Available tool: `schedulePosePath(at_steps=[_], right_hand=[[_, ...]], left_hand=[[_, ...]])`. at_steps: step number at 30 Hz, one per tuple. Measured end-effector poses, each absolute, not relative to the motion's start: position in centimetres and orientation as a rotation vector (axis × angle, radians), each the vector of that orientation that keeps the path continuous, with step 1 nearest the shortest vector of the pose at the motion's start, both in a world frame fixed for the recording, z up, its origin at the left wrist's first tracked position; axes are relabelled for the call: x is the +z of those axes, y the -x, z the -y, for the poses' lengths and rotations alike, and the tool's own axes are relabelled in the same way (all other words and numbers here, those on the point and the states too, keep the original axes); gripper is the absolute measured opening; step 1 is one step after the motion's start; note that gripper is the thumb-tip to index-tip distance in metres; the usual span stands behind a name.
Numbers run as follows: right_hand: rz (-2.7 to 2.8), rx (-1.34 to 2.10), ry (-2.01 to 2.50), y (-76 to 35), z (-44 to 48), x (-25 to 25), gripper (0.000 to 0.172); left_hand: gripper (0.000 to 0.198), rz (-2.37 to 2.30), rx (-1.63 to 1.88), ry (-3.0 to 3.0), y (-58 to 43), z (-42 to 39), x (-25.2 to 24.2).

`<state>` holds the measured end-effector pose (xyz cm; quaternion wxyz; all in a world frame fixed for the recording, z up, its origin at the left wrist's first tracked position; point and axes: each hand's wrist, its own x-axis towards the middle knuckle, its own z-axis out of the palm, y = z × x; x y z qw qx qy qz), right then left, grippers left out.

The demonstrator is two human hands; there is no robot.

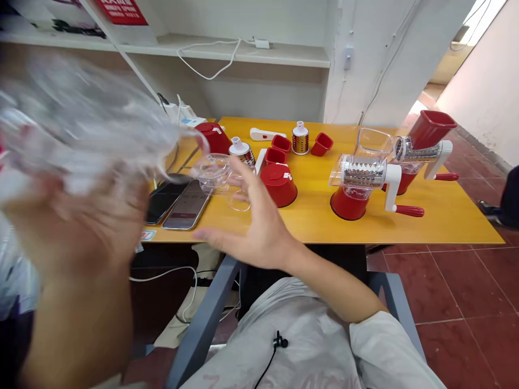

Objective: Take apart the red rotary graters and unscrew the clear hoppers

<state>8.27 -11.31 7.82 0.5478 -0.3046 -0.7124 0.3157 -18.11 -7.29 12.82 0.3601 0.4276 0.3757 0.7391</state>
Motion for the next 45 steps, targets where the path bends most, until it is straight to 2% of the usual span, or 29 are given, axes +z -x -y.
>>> schedulePosePath(at_steps=[2,4,8,12,15,20,28,33,39,45], right_hand=[[1.720,0.683,0.741,-7.1,13.0,6.3,0.132],[1.729,0.555,0.792,-6.3,13.6,4.6,0.131],[1.695,0.390,0.844,-6.7,12.6,2.5,0.099],[1.765,0.342,0.887,-7.5,11.2,2.3,0.069],[1.830,0.332,0.918,-7.4,10.9,2.4,0.061],[1.921,0.280,1.063,-6.8,10.6,2.8,0.053],[1.996,0.229,1.225,-5.8,7.6,4.1,0.070],[1.981,0.250,1.247,-7.8,6.3,4.8,0.092],[1.842,0.277,1.349,-13.6,5.8,5.3,0.087],[1.795,0.432,1.444,-14.8,5.3,3.7,0.103]], left_hand=[[0.064,-0.859,1.639,-0.967,15.6,12.1,9.1],[0.045,-0.897,1.524,-0.716,13.5,14.6,5.9],[0.058,-0.946,1.397,-0.684,12.5,14.7,1.8],[0.060,-1.066,1.527,-1.005,14.0,13.9,-0.7],[0.077,-1.154,1.475,-1.362,14.9,13.9,-2.0],[0.083,-1.292,1.425,-1.645,14.5,11.7,-3.1],[0.125,-1.546,1.293,-1.594,15.1,6.8,-2.6],[0.137,-1.542,1.326,-1.593,15.3,3.4,-2.2],[0.151,-1.580,1.394,-1.569,14.1,0.4,-1.9],[0.155,-1.637,1.404,-1.527,13.6,-1.9,-1.8]])
